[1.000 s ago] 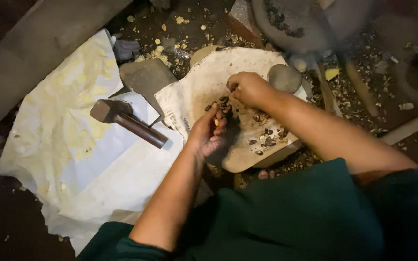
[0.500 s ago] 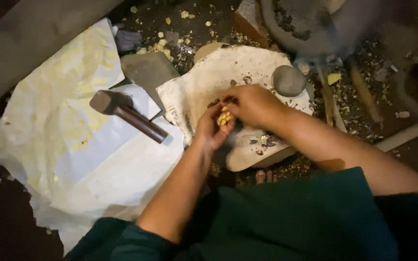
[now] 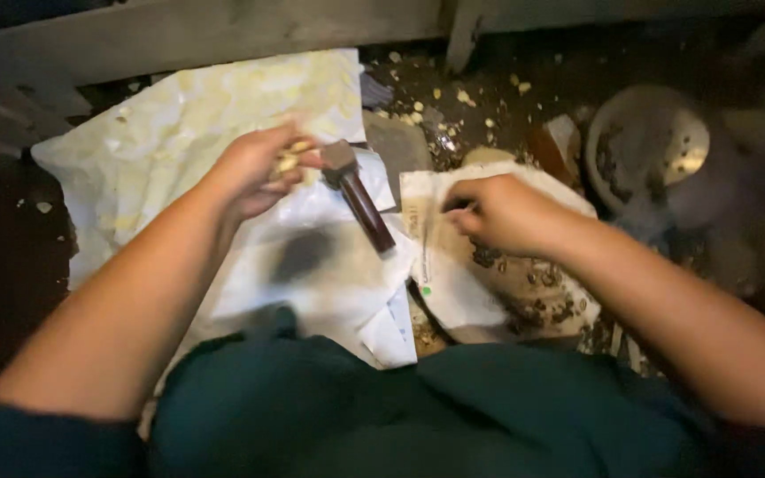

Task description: Processing nuts by cracking them with a mallet and sorting them by hand on a stone surface.

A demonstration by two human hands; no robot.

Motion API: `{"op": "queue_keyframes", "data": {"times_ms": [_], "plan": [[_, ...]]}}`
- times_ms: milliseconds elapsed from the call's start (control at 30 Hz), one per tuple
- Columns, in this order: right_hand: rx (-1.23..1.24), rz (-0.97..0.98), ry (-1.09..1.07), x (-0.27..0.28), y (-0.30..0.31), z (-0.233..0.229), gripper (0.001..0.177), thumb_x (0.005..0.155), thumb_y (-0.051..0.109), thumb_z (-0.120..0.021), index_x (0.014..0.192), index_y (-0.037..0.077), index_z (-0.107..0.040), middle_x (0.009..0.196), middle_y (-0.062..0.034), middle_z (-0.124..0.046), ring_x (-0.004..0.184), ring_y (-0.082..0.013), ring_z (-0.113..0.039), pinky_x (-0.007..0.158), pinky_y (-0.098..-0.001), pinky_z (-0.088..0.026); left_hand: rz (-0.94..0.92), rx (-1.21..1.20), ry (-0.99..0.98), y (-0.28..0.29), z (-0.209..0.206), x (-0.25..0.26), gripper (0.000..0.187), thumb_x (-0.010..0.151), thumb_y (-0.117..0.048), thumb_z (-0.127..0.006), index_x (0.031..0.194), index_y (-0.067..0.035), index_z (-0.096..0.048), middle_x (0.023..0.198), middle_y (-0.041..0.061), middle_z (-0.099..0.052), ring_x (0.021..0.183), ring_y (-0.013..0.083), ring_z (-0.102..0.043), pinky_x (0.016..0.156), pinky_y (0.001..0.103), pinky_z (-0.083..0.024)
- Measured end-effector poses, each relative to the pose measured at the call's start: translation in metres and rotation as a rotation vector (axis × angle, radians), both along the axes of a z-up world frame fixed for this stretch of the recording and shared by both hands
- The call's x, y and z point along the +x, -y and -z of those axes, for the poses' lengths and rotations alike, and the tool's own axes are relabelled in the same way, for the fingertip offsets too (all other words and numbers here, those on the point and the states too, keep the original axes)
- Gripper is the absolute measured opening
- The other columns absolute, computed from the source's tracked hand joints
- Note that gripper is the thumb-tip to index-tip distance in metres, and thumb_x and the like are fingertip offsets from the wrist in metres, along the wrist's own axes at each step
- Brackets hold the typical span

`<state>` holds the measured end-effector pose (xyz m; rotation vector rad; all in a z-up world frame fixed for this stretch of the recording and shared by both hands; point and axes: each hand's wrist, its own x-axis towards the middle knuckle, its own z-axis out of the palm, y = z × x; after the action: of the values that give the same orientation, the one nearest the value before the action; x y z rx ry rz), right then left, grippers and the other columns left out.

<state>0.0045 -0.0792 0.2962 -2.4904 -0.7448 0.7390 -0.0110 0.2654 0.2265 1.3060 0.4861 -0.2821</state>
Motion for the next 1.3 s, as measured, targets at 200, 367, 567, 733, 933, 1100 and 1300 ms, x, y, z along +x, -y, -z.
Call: {"op": "queue_keyframes", "data": {"times_ms": [200,367,567,733,933,1100,1300], "plan": [[-0.288,-0.083,0.08,0.054,-0.122,0.143,0.064,0.09,0.055,-0.07,0.115,-0.003,-0.07,0.11,-0.0302,-0.074,0.112,-0.0473,-0.069,0.097,-0.0579,-0.056,-0.471,0.02,-0.137,-0.075,0.094,-0.051,0.019,0.09,-0.018,-0.07,0.082,-0.002,-0.062,0.064,0.001,-0.048,0.054,0.0107,-0.057,0.039,0.013,-0.036],[0.075,0.372,0.028,0.02,-0.184,0.226,0.054,0.098,0.043,-0.063,0.129,0.003,-0.046,0.115,-0.0307,-0.069,0.113,-0.0492,-0.066,0.094,-0.0619,-0.053,-0.238,0.923,0.537,-0.085,0.246,-0.037,0.019,0.102,-0.018,-0.064,0.112,-0.017,-0.08,0.097,0.012,-0.074,0.096,0.0291,-0.071,0.084,0.035,-0.056],[0.031,0.453,0.049,0.017,-0.164,0.177,0.059,0.095,0.042,-0.068,0.132,-0.001,-0.053,0.116,-0.0353,-0.068,0.113,-0.0536,-0.064,0.093,-0.0645,-0.052,0.004,1.364,0.855,-0.065,0.214,-0.038,0.013,0.093,-0.023,-0.076,0.106,-0.024,-0.078,0.097,-0.003,-0.066,0.103,0.0214,-0.063,0.094,0.041,-0.05],[-0.046,0.551,0.071,-0.047,-0.142,0.22,0.047,0.1,0.045,-0.061,0.115,0.003,-0.047,0.101,-0.0395,-0.068,0.102,-0.0578,-0.066,0.085,-0.0662,-0.055,-0.029,1.2,0.76,-0.063,0.203,-0.044,0.019,0.088,-0.019,-0.081,0.106,-0.016,-0.073,0.104,0.002,-0.062,0.107,0.0285,-0.061,0.094,0.042,-0.05],[0.069,0.609,0.06,-0.035,-0.155,0.161,0.047,0.096,0.039,-0.067,0.119,0.001,-0.053,0.101,-0.0368,-0.069,0.103,-0.0576,-0.066,0.08,-0.0672,-0.053,0.006,1.437,0.867,-0.045,0.202,-0.025,0.012,0.084,-0.022,-0.081,0.09,-0.018,-0.072,0.095,0.002,-0.063,0.102,0.0264,-0.062,0.096,0.045,-0.045],[0.672,0.538,0.39,-0.032,-0.154,0.101,0.014,0.108,0.014,-0.058,0.103,0.002,-0.054,0.066,-0.0147,-0.065,0.055,-0.0283,-0.07,0.055,-0.0364,-0.056,0.064,1.381,0.672,-0.029,0.221,-0.013,0.017,0.082,-0.034,-0.084,0.094,-0.026,-0.073,0.098,-0.003,-0.066,0.111,0.022,-0.06,0.106,0.047,-0.037],[0.289,0.525,0.333,-0.04,-0.184,0.231,0.041,0.094,0.028,-0.075,0.108,-0.009,-0.064,0.089,-0.0409,-0.067,0.089,-0.0646,-0.064,0.067,-0.0724,-0.049,-0.073,1.551,0.858,-0.053,0.189,-0.033,0.003,0.092,-0.015,-0.071,0.094,-0.013,-0.069,0.102,0.009,-0.064,0.105,0.0287,-0.064,0.088,0.043,-0.048]]}}
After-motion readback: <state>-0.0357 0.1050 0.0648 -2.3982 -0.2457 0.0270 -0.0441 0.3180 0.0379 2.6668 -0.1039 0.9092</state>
